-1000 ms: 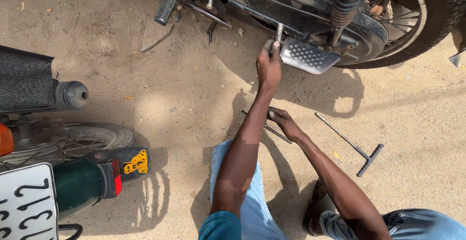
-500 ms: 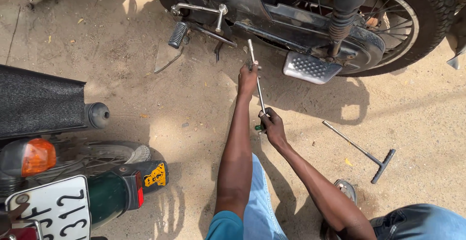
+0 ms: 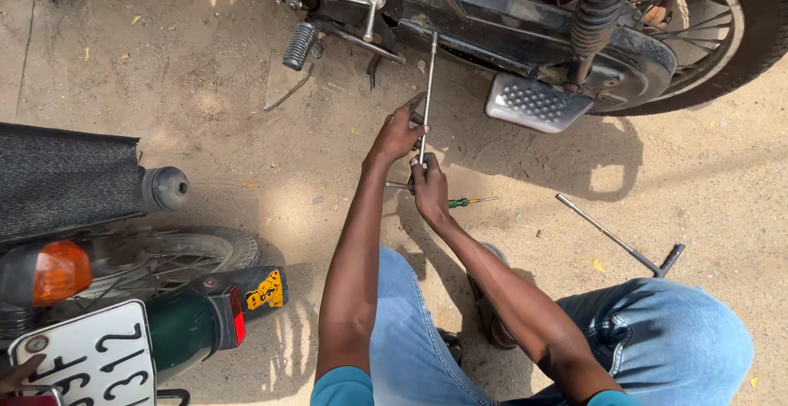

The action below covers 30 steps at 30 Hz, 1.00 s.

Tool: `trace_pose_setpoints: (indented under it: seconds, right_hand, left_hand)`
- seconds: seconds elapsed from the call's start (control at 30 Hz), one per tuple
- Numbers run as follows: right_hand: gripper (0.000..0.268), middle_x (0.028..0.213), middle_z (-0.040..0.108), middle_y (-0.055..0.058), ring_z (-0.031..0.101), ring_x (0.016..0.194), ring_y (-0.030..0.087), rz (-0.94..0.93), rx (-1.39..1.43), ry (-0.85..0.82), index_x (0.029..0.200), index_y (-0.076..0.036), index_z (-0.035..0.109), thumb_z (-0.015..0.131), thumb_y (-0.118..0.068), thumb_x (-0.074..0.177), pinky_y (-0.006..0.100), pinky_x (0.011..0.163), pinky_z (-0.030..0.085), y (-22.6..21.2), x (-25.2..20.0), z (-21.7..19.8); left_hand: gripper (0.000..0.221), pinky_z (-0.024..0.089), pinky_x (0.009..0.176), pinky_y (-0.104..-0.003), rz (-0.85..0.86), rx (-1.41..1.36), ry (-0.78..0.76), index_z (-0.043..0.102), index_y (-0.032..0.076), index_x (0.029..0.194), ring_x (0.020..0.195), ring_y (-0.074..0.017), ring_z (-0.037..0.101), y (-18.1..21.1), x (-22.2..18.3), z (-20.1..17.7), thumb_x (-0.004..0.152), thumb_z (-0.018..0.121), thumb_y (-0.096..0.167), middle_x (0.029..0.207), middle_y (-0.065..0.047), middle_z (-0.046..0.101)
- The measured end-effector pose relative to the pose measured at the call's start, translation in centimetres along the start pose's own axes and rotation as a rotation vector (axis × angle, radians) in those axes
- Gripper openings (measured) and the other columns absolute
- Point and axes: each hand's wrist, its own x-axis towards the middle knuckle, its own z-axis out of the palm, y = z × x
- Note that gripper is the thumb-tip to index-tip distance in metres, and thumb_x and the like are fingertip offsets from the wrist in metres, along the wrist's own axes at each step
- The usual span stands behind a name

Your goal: Repairing a motorcycle by loosening and tightening bolts on the rear wheel and chain guard

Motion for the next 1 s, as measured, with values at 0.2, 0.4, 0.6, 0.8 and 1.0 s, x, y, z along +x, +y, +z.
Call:
trace_pose_setpoints:
  seconds: [0.2, 0.4, 0.6, 0.8, 1.0]
  right_hand:
    - [0.03, 0.06, 0.055, 0.012, 0.054, 0.054, 0.023, 0.045, -0.002, -0.071, 0.107, 0.0, 0.054, 0.051, -0.029, 0.105, 0.044, 0.053, 0.042, -1.6, 1.4, 1.8]
    - [0.027, 0.063, 0.058, 0.012, 0.056, 0.054, 0.021, 0.089, 0.039, -0.092, 0.109, -0.001, 0.055, 0.051, -0.028, 0.103, 0.044, 0.053, 0.043, -2.7, 2.6, 2.9]
    - [0.023, 0.068, 0.051, 0.003, 0.049, 0.057, 0.013, 0.098, 0.456, -0.115, 0.111, -0.002, 0.055, 0.053, -0.025, 0.108, 0.035, 0.052, 0.039, -2.7, 2.5, 5.0]
    - [0.018, 0.067, 0.048, 0.0, 0.043, 0.053, 0.009, 0.106, 0.842, -0.1, 0.112, -0.004, 0.055, 0.052, -0.021, 0.108, 0.028, 0.048, 0.036, -4.4, 2.1, 8.1]
    - [0.015, 0.073, 0.055, -0.002, 0.051, 0.059, 0.007, 0.102, 0.267, 0.053, 0.113, -0.004, 0.056, 0.05, -0.016, 0.109, 0.029, 0.051, 0.041, -5.5, 2.0, 9.4]
  left_hand:
    - [0.076, 0.046, 0.11, -0.045, -0.075, 0.095, 0.01, 0.039, 0.023, 0.156, 0.127, -0.0298, 0.062, 1.5, -0.6, -2.8, 0.089, 0.068, 0.002, 0.144, -0.017, 0.058]
    - [0.06, 0.052, 0.102, -0.046, -0.184, 0.178, 0.009, 0.05, 0.01, 0.148, 0.108, -0.0273, 0.07, 0.1, 1.8, -3.7, 0.092, 0.071, 0.007, 0.119, -0.016, 0.072]
    - [0.046, 0.054, 0.094, -0.044, -0.156, 0.085, 0.033, 0.061, 0.004, 0.136, 0.1, -0.0238, 0.073, 0.2, 1.2, -5.3, 0.09, 0.066, 0.002, 0.112, -0.013, 0.075]
    - [0.047, 0.053, 0.091, -0.042, 0.025, -0.034, 0.042, 0.061, 0.008, 0.142, 0.1, -0.0214, 0.069, -2.3, -0.4, -6.9, 0.095, 0.065, 0.009, 0.118, -0.012, 0.075]
    - [0.056, 0.059, 0.093, -0.045, -0.169, -0.321, 0.212, 0.067, 0.011, 0.136, 0.106, -0.0356, 0.074, -0.8, -6.4, -7.6, 0.109, 0.032, 0.045, 0.115, -0.021, 0.077]
